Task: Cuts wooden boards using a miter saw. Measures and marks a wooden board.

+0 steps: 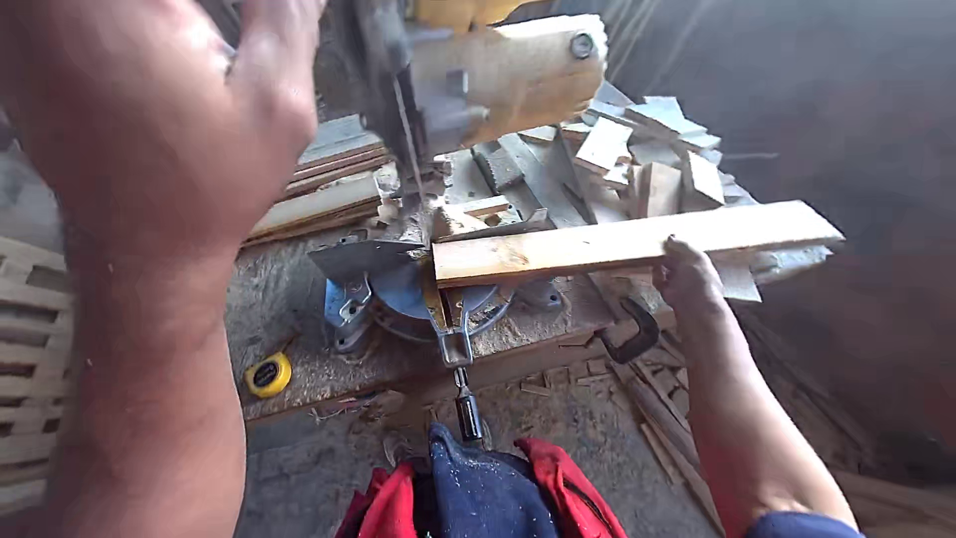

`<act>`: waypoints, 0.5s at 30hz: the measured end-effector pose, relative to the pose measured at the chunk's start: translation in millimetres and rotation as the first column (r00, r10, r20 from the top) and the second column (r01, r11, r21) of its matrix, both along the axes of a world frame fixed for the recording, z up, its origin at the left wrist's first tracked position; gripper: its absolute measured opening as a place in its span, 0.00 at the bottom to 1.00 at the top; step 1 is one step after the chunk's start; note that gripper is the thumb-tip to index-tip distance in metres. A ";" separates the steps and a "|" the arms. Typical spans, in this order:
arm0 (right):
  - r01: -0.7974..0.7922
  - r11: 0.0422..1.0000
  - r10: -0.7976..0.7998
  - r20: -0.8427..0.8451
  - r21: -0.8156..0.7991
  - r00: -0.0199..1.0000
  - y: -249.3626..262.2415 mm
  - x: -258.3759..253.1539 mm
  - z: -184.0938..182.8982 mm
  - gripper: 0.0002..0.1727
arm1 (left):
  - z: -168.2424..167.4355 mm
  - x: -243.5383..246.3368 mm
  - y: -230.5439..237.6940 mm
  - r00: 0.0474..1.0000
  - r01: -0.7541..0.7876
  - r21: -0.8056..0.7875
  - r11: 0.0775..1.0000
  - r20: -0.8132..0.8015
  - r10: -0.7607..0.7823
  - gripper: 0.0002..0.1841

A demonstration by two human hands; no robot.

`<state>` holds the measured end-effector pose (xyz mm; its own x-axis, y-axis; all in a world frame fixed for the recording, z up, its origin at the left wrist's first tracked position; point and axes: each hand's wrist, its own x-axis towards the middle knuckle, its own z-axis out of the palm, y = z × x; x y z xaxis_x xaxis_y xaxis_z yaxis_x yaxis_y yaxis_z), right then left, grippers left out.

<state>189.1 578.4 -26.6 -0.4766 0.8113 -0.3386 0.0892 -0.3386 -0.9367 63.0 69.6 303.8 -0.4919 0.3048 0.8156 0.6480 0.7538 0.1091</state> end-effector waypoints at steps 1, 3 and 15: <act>0.026 0.999 -0.026 -0.005 0.022 1.000 -8.8 9.4 -0.2 0.20 | -12.5 8.6 -18.8 1.000 0.026 0.025 0.999 0.014 -0.026 0.23; 0.058 0.998 -0.057 -0.037 0.029 0.998 -32.8 29.6 4.7 0.14 | -55.7 24.7 -56.7 0.982 0.048 0.028 0.998 0.184 -0.052 0.25; -0.147 0.985 0.164 -0.241 0.084 0.957 -266.5 71.1 23.9 0.14 | -267.9 48.6 -185.8 0.375 -0.330 0.663 0.672 0.746 -0.551 0.25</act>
